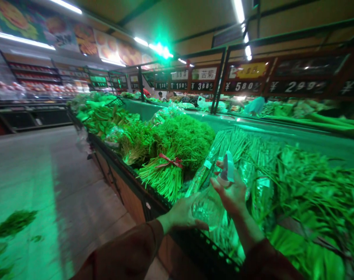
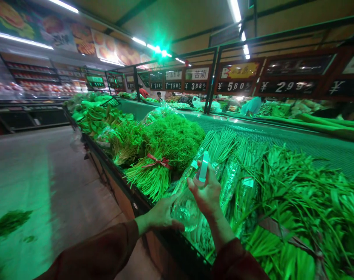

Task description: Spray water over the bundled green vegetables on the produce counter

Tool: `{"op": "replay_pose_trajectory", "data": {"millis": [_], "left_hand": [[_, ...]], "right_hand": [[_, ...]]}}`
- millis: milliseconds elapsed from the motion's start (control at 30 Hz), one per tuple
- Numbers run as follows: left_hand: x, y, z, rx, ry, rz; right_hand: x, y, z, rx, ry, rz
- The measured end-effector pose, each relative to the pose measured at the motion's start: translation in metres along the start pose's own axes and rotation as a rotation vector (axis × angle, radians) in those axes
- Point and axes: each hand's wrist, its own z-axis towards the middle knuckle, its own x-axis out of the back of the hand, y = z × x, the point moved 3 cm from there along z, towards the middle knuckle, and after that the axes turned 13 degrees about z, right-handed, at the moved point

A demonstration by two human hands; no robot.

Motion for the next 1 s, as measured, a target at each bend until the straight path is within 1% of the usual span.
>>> {"op": "replay_pose_trajectory", "data": {"millis": [167,367,533,700,767,867,967,1000], "left_hand": [[-0.001,-0.005,-0.003,-0.002,-0.005,-0.045],[-0.003,-0.010,-0.003,-0.004,0.029,-0.188],[-0.002,0.002,-0.007,-0.066,0.048,-0.377],[0.003,0.019,-0.020,-0.087,0.080,-0.597],[0.004,0.025,-0.026,-0.099,0.087,-0.714],[0.007,0.032,-0.038,-0.113,0.100,-0.881],[0.011,0.032,-0.051,-0.124,0.101,-1.063],[0.013,0.030,-0.055,-0.129,0.108,-1.084]], "right_hand": [[-0.002,0.004,0.001,-0.021,0.018,-0.008],[-0.006,-0.010,0.002,-0.049,0.018,-0.004],[-0.007,-0.023,0.006,-0.049,0.017,-0.013],[-0.012,-0.035,0.013,-0.057,-0.001,-0.018],[-0.018,-0.042,0.014,-0.077,-0.014,-0.016],[-0.032,-0.055,0.014,-0.119,-0.030,0.002],[-0.051,-0.065,0.012,-0.152,-0.069,0.038],[-0.058,-0.066,0.011,-0.157,-0.088,0.053]]}}
